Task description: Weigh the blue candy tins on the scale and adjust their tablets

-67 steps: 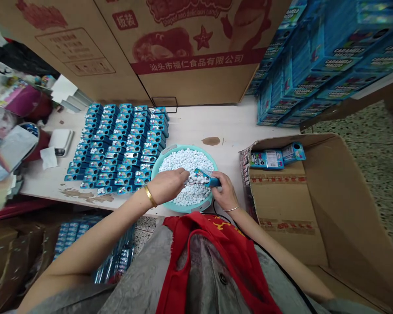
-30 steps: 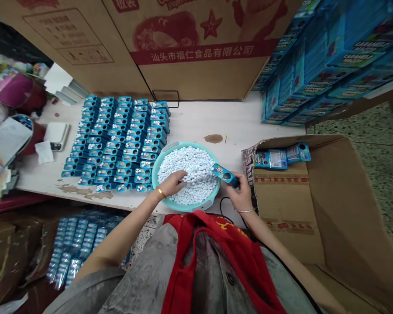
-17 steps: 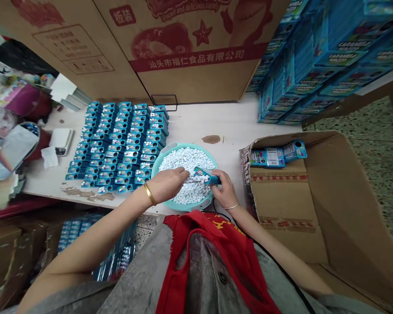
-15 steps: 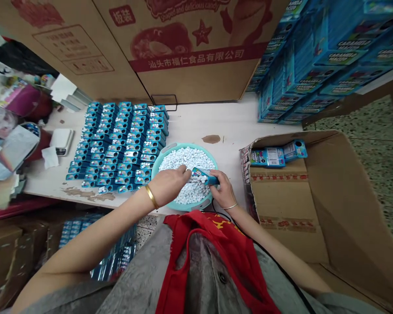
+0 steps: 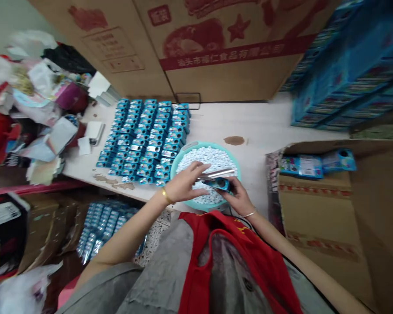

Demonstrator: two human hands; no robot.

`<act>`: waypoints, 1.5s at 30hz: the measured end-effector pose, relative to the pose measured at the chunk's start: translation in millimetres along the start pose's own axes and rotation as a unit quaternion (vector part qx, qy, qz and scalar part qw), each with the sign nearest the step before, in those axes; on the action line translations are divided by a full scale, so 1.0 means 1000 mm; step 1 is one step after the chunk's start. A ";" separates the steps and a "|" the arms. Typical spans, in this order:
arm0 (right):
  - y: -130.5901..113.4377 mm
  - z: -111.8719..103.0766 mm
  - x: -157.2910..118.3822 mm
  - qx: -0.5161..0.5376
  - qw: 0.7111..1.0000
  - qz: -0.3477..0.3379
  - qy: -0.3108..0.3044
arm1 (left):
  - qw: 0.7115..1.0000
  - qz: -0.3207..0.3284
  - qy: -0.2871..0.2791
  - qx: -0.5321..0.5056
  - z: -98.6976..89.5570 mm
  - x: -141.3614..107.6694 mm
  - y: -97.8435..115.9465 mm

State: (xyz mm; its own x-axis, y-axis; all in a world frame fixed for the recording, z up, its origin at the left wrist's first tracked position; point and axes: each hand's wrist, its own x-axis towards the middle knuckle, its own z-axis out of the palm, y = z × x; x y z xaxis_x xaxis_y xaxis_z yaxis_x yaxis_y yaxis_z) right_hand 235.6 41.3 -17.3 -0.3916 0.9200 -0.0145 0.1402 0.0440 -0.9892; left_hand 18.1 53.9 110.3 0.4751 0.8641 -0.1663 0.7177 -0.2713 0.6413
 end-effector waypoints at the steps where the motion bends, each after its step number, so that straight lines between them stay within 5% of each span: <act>1: -0.002 0.006 -0.001 0.017 1.000 0.002 -0.022 | 1.000 0.000 0.005 -0.022 0.009 -0.006 -0.006; 5: -0.016 0.033 -0.004 0.062 0.991 0.005 -0.117 | 0.998 -0.032 -0.003 -0.060 0.024 -0.045 -0.018; 9: -0.031 0.039 -0.004 0.059 0.979 0.055 -0.188 | 0.988 -0.123 0.061 -0.073 0.009 -0.116 -0.037; 14: -0.027 0.026 -0.006 0.056 0.980 0.109 -0.158 | 0.949 -0.306 0.068 0.045 0.003 -0.206 -0.101; 17: -0.026 0.022 -0.011 0.041 0.989 0.097 -0.108 | 0.936 -0.333 0.084 0.074 0.011 -0.223 -0.136; 20: -0.027 0.015 -0.009 -0.011 0.995 0.085 -0.056 | 0.938 -0.312 0.124 0.087 0.019 -0.209 -0.160; 23: -0.013 -0.018 0.007 -0.098 0.990 0.090 0.056 | 0.941 -0.278 0.172 0.091 0.028 -0.192 -0.183; 26: 0.004 -0.088 0.021 -0.185 0.953 0.118 0.211 | 0.913 -0.292 0.226 0.175 0.037 -0.189 -0.196; 29: 0.018 -0.174 0.032 -0.255 0.889 0.165 0.341 | 0.886 -0.331 0.246 0.210 0.042 -0.191 -0.186; 32: 0.035 -0.244 0.047 -0.299 0.834 0.220 0.407 | 0.882 -0.370 0.235 0.175 0.042 -0.173 -0.157; 34: 0.047 -0.272 0.057 -0.307 0.818 0.256 0.413 | 0.904 -0.346 0.217 0.128 0.043 -0.145 -0.136; 36: 0.060 -0.284 0.062 -0.298 0.817 0.283 0.403 | 0.940 -0.278 0.188 0.064 0.046 -0.113 -0.114; 39: 0.072 -0.281 0.057 -0.264 0.833 0.295 0.387 | 0.972 -0.233 0.040 0.014 0.053 -0.073 -0.088; 42: 0.072 -0.275 0.035 -0.196 0.870 0.261 0.371 | 0.958 -0.261 -0.102 0.055 0.067 -0.054 -0.074; 45: 0.058 -0.271 0.005 -0.076 0.932 0.197 0.294 | 0.947 -0.290 -0.123 0.068 0.091 -0.041 -0.069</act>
State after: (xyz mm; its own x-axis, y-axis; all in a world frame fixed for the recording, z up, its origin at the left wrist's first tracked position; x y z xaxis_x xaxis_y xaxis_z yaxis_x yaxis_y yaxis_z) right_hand 488.5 153.7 -35.5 0.2772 0.9288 -0.2461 0.3126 -0.3294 -0.8909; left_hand -4.5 -1.1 4.1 0.0731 0.7641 -0.6409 0.9453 0.1517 0.2887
